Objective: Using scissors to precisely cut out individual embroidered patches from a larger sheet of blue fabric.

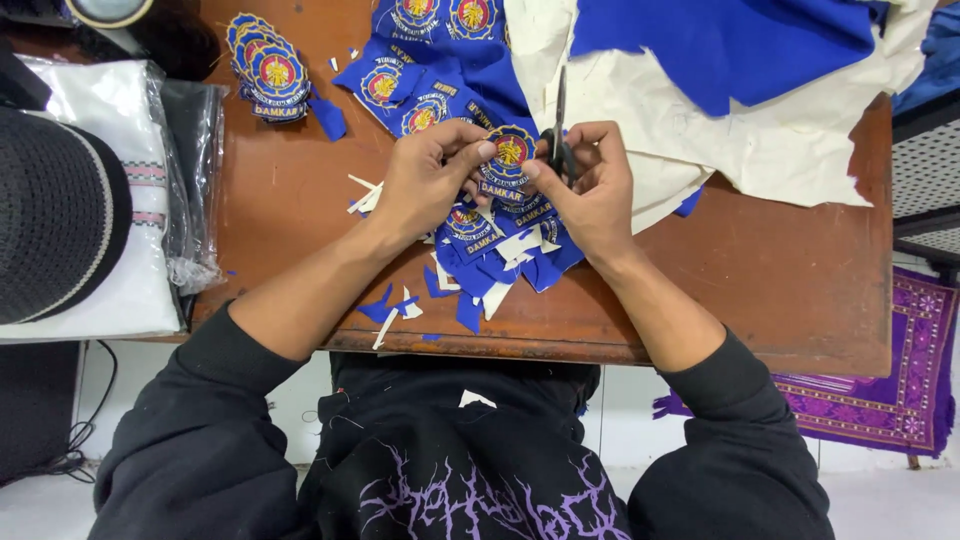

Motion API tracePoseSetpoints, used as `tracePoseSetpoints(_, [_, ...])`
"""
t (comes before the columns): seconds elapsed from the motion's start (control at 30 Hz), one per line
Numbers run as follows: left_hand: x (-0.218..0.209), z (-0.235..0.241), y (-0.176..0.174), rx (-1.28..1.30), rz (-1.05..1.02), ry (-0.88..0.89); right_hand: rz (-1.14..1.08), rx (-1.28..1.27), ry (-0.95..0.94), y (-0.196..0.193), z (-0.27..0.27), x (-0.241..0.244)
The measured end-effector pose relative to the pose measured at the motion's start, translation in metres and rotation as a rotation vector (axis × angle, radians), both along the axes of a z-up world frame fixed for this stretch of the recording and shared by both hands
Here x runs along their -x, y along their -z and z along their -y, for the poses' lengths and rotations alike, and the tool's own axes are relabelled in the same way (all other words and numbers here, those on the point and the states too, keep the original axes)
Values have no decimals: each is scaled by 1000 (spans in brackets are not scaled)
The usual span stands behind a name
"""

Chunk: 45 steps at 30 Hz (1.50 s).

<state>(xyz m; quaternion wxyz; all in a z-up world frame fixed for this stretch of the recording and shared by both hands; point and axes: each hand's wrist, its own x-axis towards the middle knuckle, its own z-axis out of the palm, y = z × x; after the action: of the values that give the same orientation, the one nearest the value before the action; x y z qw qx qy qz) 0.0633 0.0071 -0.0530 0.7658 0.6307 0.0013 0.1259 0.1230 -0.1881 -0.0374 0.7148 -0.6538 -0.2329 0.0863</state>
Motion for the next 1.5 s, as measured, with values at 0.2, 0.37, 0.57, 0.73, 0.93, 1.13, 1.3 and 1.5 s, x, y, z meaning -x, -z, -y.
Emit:
tracePoseSetpoints(0.2, [0,4,0,7,32,-27,65,110,8,31,12,-16])
tracePoseSetpoints(0.37, [0,1,-4,11,37,-49,54,114,52,27,12,-20])
tracePoseSetpoints(0.57, [2,0,-15,48,27,-80,64,116,73,28,15,-23])
tracePoseSetpoints(0.73, [4,3,-18,48,26,-54,43,116,70,23,14,-18])
tracePoseSetpoints(0.93, [8,7,-19,-36,23,3,86,132,65,19,15,-19])
tracePoseSetpoints(1.13, [10,4,-24,-49,39,50,117,125,67,14,11,-10])
tracePoseSetpoints(1.3, [12,1,-35,-261,-177,146,181,240,92,-7,5,3])
tracePoseSetpoints(1.5, [10,-1,-34,-214,-40,54,190,221,116,-7,7,0])
